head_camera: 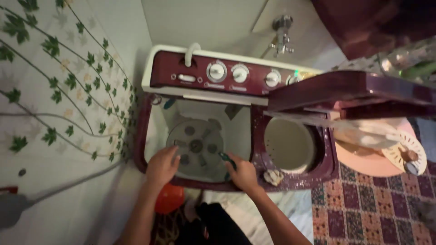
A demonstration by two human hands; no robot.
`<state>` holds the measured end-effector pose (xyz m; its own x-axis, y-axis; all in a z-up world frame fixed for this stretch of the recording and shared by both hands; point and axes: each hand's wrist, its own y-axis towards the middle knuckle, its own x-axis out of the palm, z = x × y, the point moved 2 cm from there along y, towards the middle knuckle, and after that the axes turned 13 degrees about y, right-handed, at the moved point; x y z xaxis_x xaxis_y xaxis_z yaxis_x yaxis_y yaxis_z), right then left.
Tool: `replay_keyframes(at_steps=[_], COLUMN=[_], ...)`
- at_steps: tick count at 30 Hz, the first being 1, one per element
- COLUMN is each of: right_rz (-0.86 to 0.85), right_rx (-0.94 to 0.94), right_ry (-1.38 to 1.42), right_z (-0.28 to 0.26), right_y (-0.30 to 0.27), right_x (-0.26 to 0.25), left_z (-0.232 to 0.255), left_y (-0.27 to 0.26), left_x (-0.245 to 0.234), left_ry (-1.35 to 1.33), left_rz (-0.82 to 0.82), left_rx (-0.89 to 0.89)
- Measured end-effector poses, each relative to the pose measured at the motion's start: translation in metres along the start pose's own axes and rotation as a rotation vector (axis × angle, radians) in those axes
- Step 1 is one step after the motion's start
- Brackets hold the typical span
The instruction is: The person removes a large plastic agitator component from a washing machine, brings it to a sink area to remove a small screw with a screwdriver, and then returns to the washing machine to reach inside and work on the internal motor or shaft by hand.
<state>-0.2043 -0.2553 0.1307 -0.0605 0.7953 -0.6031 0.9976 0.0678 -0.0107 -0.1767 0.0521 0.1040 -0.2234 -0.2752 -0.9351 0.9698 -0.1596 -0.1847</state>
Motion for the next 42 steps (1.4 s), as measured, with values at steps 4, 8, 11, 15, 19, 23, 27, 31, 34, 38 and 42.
replay_keyframes(at_steps=[4, 8, 11, 15, 19, 23, 27, 31, 34, 38, 42], right_rz=[-0.049, -0.18, -0.348, -0.816, -0.595, -0.547, -0.601, -0.638, -0.607, -0.56, -0.522], right_rx=[0.25, 0.548, 0.486, 0.222, 0.484, 0.762, 0.851, 0.846, 0.846, 0.84, 0.812], right_ry=[0.106, 0.886, 0.948, 1.035, 0.954, 0.199, 0.06, 0.063, 0.024, -0.015, 0.023], right_z=[0.028, 0.047, 0.019, 0.027, 0.128, 0.235, 0.291, 0.31, 0.319, 0.329, 0.324], right_y=[-0.003, 0.057, 0.076, 0.098, 0.145, 0.139, 0.104, 0.094, 0.101, 0.115, 0.113], right_x=[0.026, 0.092, 0.142, 0.152, 0.182, 0.249, 0.325, 0.386, 0.409, 0.411, 0.393], left_z=[-0.002, 0.005, 0.018, -0.006, -0.015, -0.016, -0.015, -0.018, -0.018, -0.016, -0.015], left_y=[0.003, 0.029, 0.047, 0.051, 0.027, 0.01, 0.01, 0.018, 0.02, 0.022, 0.016], left_x=[-0.001, 0.027, 0.056, 0.055, 0.0, -0.043, -0.039, -0.037, -0.04, -0.04, -0.04], left_ry=[-0.13, -0.393, -0.881, -1.052, -0.142, 0.007, -0.011, 0.0, 0.029, 0.038, 0.027], left_rz=[0.031, -0.342, -0.386, -0.184, -0.025, 0.101, 0.064, -0.037, -0.082, -0.205, 0.006], left_rx=[-0.058, -0.119, -0.196, -0.593, -0.357, -0.218, -0.346, -0.351, -0.368, -0.409, -0.312])
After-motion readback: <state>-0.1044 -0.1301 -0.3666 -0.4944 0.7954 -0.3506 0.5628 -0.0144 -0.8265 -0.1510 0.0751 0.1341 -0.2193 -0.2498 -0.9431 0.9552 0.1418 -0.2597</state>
